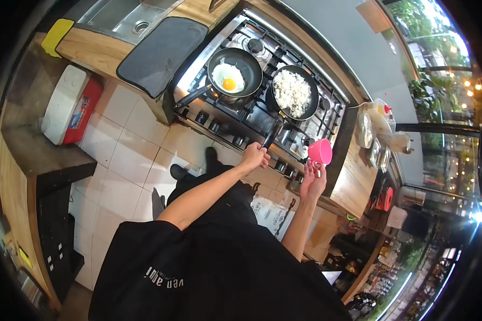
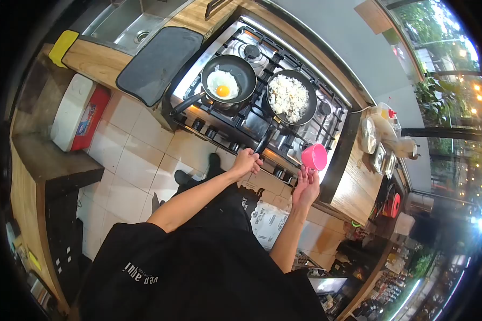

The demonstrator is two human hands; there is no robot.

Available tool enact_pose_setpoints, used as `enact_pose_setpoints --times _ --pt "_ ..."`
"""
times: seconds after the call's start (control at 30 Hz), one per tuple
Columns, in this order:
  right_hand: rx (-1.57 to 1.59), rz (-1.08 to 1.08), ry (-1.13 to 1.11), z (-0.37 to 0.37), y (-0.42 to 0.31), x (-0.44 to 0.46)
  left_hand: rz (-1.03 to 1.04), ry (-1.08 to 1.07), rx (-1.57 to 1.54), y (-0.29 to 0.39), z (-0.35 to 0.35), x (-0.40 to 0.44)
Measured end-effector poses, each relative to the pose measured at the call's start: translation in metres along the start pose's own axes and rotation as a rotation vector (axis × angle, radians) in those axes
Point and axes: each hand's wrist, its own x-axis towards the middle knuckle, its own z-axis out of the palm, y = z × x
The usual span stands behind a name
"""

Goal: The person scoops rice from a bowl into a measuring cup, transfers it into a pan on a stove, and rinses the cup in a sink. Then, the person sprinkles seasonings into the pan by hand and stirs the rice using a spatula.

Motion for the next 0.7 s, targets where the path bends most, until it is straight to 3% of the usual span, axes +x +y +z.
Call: enact_pose_setpoints --times 0.17,0.23,0.3,0.37,0.7 --pt "0.028 -0.032 0.088 0.019 0.013 -0.035 -0.15 -0.081 -0.265 0.009 -0.003 0.017" --pt "0.049 -0.036 0.073 0.021 0.022 -0.043 -0.347 -0.216 -0.498 0.015 -0.009 0.021" --pt "0.072 -0.035 0.087 0.022 0.032 -0.047 -0.389 -0.35 -0.523 0.014 -0.029 0.028" --pt "0.091 -0.046 0.083 0.025 0.041 -0.048 -0.481 -0.561 -0.751 0.015 -0.047 0.028" --pt "0.135 -0.037 0.133 0.044 0.069 -0.067 -0.455 -0.67 -0.794 -0.003 -0.05 0.032"
